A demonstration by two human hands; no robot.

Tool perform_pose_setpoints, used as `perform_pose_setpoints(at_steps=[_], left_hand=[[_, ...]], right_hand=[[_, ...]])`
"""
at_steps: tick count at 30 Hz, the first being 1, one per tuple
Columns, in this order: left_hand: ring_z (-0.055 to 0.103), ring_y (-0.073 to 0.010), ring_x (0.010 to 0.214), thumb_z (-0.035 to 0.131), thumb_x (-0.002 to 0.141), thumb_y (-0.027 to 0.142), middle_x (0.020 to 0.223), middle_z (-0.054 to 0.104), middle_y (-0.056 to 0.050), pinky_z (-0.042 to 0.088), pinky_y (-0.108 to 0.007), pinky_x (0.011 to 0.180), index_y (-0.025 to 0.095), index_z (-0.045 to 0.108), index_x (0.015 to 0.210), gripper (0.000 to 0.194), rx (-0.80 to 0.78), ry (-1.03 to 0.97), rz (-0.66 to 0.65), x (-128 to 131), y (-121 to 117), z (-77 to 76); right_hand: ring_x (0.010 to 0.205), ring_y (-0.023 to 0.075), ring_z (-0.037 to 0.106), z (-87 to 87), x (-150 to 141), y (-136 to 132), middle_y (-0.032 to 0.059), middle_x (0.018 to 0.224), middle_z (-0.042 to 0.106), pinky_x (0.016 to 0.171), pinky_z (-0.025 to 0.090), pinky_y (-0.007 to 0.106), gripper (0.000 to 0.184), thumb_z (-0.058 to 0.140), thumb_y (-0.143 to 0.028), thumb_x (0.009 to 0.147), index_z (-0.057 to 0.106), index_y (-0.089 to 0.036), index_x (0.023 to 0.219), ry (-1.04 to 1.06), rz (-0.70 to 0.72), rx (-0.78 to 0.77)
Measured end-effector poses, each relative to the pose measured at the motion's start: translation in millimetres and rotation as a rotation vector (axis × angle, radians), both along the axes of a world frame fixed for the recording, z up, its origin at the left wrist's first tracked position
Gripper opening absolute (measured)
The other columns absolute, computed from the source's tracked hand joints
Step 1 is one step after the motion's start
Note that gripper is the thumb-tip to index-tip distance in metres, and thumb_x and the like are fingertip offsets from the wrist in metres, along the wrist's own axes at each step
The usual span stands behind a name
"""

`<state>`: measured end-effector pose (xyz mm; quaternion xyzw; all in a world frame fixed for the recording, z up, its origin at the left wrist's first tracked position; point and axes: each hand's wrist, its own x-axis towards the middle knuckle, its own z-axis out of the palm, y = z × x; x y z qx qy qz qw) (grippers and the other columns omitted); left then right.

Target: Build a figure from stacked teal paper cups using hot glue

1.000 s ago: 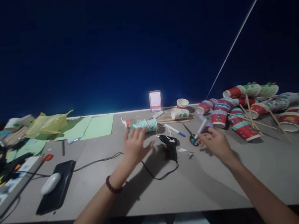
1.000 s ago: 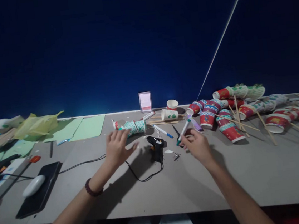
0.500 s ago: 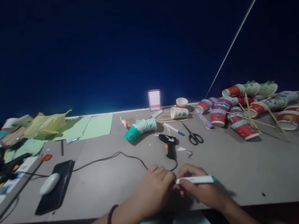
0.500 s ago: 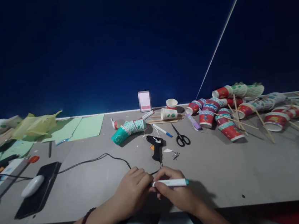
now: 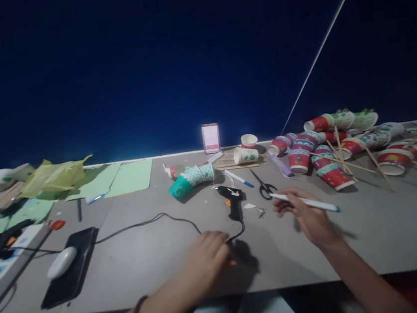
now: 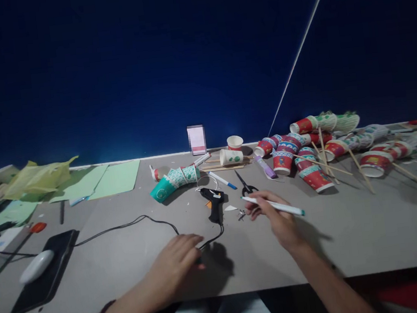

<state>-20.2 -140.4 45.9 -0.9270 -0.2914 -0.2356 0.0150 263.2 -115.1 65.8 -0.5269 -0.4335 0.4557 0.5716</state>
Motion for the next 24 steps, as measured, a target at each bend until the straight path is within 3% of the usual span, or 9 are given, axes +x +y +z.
perform_pose_setpoints(at_steps=[3,7,16,24], left_hand=[[0.06,-0.0219,0.102,0.048,0.093,0.032,0.111,0.065,-0.011,0.046,-0.034,0.092,0.014,0.058,0.091,0.02,0.054,0.102,-0.101,46.7,13.0,-15.6],[0.06,-0.0245,0.104,0.047,0.092,0.029,0.11,0.063,-0.015,0.044,-0.04,0.096,0.013,0.059,0.095,0.02,0.103,0.186,-0.045,81.7,38.1,-35.0],[0.06,-0.0273,0.105,0.045,0.091,0.025,0.107,0.065,-0.02,0.041,-0.047,0.099,0.01,0.06,0.091,0.021,0.141,0.164,0.033,91.1,51.8,-60.6],[0.059,-0.0281,0.106,0.045,0.09,0.028,0.107,0.066,-0.018,0.039,-0.047,0.102,0.011,0.062,0.089,0.024,0.222,0.145,0.074,91.1,49.6,-61.1]], right_hand=[[0.058,0.0156,0.059,-23.7,-20.9,26.4,0.0034,0.071,0.064,0.053,0.048,0.027,0.037,0.06,-0.054,0.078,0.061,-0.018,0.083,-0.102,0.09,-0.062],[0.051,0.012,0.054,-43.1,-29.2,41.0,0.0012,0.068,0.063,0.049,0.044,0.023,0.042,0.052,-0.061,0.081,0.057,-0.019,0.082,-0.26,0.099,-0.101],[0.07,0.0188,0.067,-54.5,-33.2,40.1,0.0056,0.086,0.07,0.051,0.047,0.022,0.035,0.047,-0.054,0.087,0.058,-0.021,0.088,-0.503,0.06,-0.073],[0.067,0.0198,0.067,-48.6,-31.2,45.4,0.005,0.08,0.071,0.054,0.047,0.025,0.031,0.046,-0.05,0.087,0.059,-0.022,0.091,-0.616,0.075,-0.095]])
